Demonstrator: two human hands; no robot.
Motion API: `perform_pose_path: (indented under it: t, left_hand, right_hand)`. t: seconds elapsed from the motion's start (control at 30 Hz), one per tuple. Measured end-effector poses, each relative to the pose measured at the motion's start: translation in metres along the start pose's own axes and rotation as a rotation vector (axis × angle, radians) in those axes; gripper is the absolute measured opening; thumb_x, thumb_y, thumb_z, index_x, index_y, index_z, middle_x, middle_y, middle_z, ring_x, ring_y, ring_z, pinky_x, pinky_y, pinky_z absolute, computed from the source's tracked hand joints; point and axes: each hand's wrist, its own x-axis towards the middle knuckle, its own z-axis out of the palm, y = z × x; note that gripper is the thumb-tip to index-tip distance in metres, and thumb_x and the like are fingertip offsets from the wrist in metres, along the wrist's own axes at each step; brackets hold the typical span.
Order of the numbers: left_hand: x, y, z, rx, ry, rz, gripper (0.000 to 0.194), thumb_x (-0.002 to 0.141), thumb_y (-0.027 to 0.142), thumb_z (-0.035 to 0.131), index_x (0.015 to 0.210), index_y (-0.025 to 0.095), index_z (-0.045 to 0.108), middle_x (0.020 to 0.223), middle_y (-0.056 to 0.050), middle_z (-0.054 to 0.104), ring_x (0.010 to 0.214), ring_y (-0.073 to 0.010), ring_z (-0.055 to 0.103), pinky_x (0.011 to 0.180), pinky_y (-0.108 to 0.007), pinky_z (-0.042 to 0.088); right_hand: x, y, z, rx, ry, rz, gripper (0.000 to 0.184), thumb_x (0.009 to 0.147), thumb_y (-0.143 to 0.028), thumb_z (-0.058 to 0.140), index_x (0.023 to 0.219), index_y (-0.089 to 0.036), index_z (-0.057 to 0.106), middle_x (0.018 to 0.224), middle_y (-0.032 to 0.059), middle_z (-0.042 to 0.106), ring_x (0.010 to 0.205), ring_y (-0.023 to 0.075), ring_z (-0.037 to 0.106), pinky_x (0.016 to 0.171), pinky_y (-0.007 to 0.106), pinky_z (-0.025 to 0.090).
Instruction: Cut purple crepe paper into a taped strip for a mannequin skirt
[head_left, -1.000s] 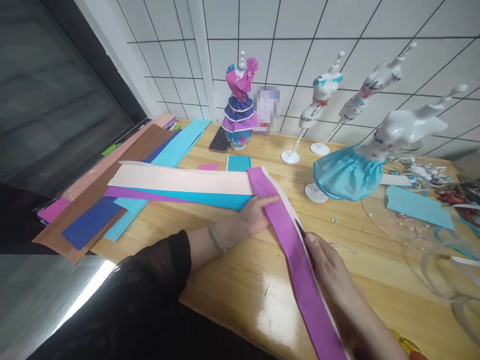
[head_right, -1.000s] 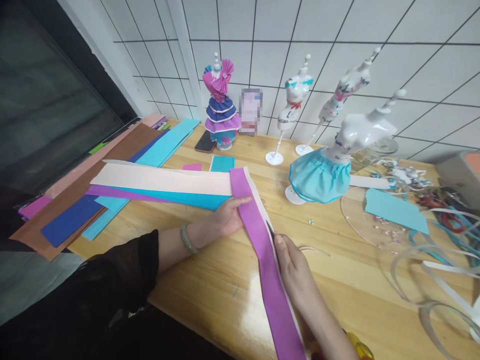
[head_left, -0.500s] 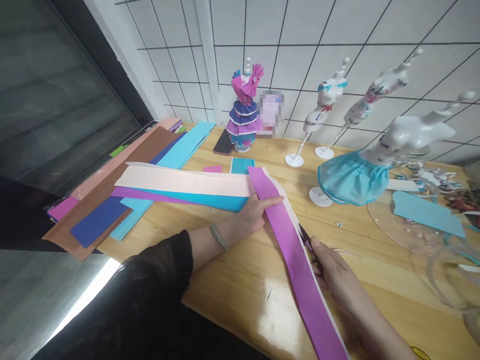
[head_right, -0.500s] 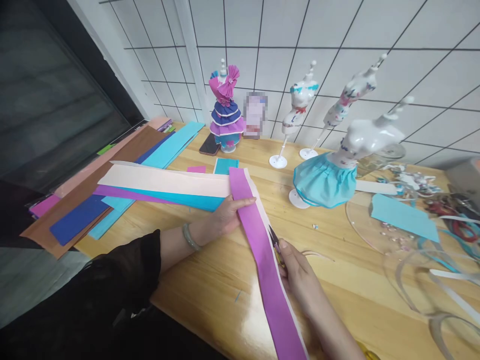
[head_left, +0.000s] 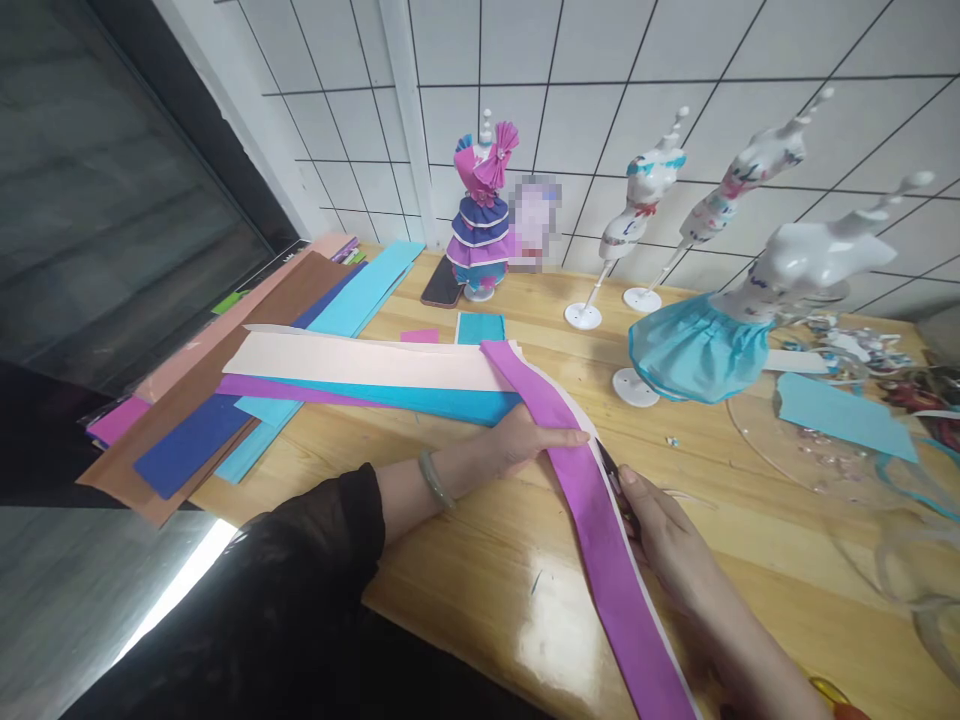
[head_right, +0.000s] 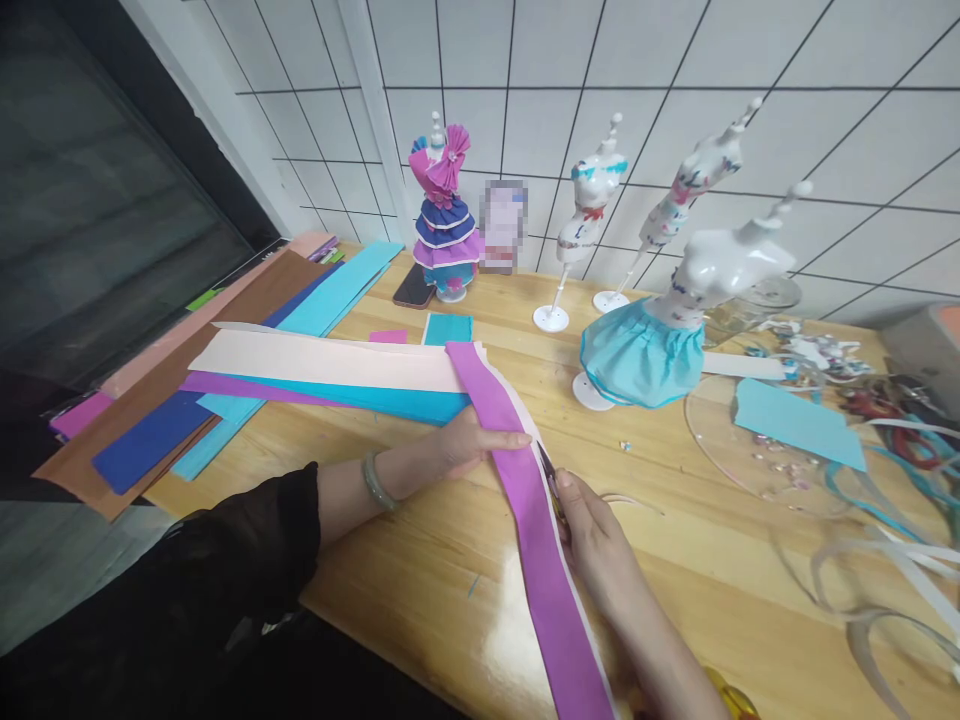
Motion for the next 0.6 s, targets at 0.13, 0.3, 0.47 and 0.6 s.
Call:
perform_pose_path:
  t: [0.13, 0.3, 0.47, 0.6]
  left_hand:
    - [-0.0015, -0.0019, -0.0003, 0.077, -0.021, 0.003, 0.034, 0.054, 0.023, 0.081, 0.08, 0.012, 0.063, 0.079, -0.003, 0.064, 0.074, -0.0137, 0.058, 0.077, -0.033, 0.045]
    - [-0.003, -0.0067, 0.0001, 0.136, -0.011, 0.011, 0.052, 0.054, 0.024, 0.081, 0.102, 0.014, 0.063, 0.089, -0.005, 0.064, 0.082, -0.0155, 0.058, 0.082, -0.035, 0.045]
    - [-0.003, -0.0099, 0.0003, 0.129, 0.004, -0.005, 0.054, 0.055, 0.024, 0.081, 0.105, 0.015, 0.062, 0.089, -0.004, 0.064, 0.083, -0.0156, 0.058, 0.085, -0.036, 0.044]
    - [-0.0036, -0.0091, 0.0009, 0.15, -0.006, -0.008, 0.055, 0.057, 0.022, 0.08, 0.108, 0.015, 0.06, 0.087, -0.004, 0.064, 0.082, -0.0152, 0.058, 0.083, -0.034, 0.045]
  right_hand:
    - [0.0014, 0.0012, -0.0021, -0.133, 0.055, -0.126, 0.046, 0.084, -0.058, 0.039, 0.089, -0.022, 0.066, 0.097, 0.0072, 0.069, 0.094, 0.026, 0.059, 0.086, 0.038, 0.044]
    - [0.0004, -0.0021, -0.001, -0.164, 0.107, -0.169, 0.043, 0.085, -0.055, 0.042, 0.095, -0.022, 0.067, 0.105, 0.0063, 0.068, 0.099, 0.0258, 0.059, 0.087, 0.037, 0.045]
    - [-0.0016, -0.006, 0.0015, -0.146, 0.123, -0.162, 0.044, 0.084, -0.055, 0.044, 0.103, -0.022, 0.067, 0.111, 0.006, 0.066, 0.096, 0.025, 0.061, 0.084, 0.035, 0.047]
    - [-0.0027, -0.0071, 0.0029, -0.15, 0.129, -0.149, 0.044, 0.084, -0.055, 0.045, 0.104, -0.022, 0.067, 0.114, 0.0053, 0.065, 0.097, 0.0239, 0.062, 0.084, 0.033, 0.048]
